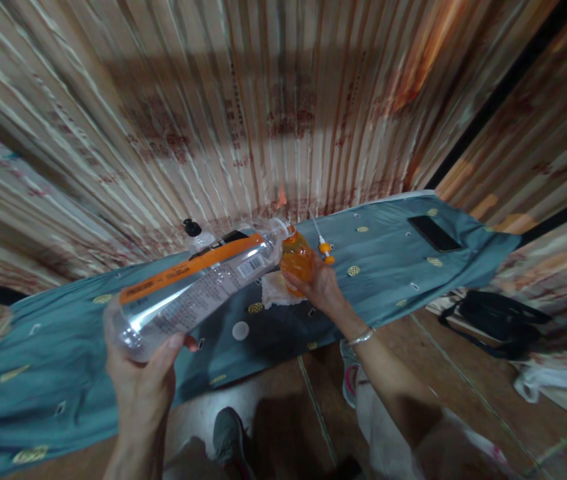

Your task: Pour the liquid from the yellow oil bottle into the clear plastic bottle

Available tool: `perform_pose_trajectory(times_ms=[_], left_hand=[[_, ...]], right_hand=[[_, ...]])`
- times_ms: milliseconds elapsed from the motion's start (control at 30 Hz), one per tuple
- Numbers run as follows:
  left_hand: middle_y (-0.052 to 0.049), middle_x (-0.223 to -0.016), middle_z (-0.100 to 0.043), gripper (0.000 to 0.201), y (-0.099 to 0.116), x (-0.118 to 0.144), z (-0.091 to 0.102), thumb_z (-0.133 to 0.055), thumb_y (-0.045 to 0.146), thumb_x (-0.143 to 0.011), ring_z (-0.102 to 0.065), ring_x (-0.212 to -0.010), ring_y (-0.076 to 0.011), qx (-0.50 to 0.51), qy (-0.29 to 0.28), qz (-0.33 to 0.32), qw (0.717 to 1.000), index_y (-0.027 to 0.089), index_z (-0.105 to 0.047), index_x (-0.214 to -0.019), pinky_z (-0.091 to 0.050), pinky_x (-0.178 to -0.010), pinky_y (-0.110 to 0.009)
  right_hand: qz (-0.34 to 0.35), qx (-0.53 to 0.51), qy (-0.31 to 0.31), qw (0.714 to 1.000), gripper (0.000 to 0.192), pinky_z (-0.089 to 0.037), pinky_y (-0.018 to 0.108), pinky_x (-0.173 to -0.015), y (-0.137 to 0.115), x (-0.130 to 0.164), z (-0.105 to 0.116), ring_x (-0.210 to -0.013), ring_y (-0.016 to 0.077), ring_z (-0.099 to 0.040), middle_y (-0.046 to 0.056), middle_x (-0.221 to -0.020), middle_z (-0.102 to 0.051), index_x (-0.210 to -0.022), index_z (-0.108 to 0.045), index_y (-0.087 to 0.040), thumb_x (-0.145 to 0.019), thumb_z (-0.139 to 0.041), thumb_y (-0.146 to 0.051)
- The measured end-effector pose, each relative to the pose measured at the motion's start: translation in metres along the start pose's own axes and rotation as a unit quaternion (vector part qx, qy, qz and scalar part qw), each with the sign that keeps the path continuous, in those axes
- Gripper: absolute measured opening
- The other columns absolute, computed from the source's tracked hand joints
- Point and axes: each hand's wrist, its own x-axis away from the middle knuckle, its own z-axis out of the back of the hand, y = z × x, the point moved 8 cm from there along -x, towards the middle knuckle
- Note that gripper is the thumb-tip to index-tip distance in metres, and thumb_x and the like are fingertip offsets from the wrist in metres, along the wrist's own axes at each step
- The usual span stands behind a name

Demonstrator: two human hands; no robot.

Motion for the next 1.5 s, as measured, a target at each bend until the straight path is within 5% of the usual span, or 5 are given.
perform_pose_trajectory(times_ms=[733, 1500], left_hand=[[-0.005, -0.116, -0.071, 0.071, -0.0014, -0.0015, 0.0025, -0.104, 0.037, -0.054, -0.062, -0.072, -0.0164, 0.003, 0.014, -0.006, 1.0, 0.029, -0.077, -0.12, -0.054, -0.042, -0.023], [-0.006, -0.124, -0.068, 0.061, 0.0, 0.0014, 0.0017, -0.101, 0.036, -0.063, -0.062, -0.075, -0.0153, -0.004, 0.007, 0.008, 1.0, 0.028, -0.076, -0.118, -0.054, -0.046, -0.023]], right_hand=[[-0.005, 0.036, -0.001, 0.999, 0.076, -0.067, 0.055, -0.098, 0.0047, -0.0001, -0.0021, -0.111, 0.0399, -0.082, 0.023, -0.122, -0.083, -0.147, -0.059, -0.012, -0.086, -0.084, -0.05], [-0.011, 0.01, -0.011, 1.0, 0.073, -0.065, 0.062, -0.102, 0.002, -0.0002, -0.0016, -0.115, 0.0421, -0.08, 0.026, -0.126, -0.08, -0.147, -0.06, -0.011, -0.087, -0.083, -0.047]])
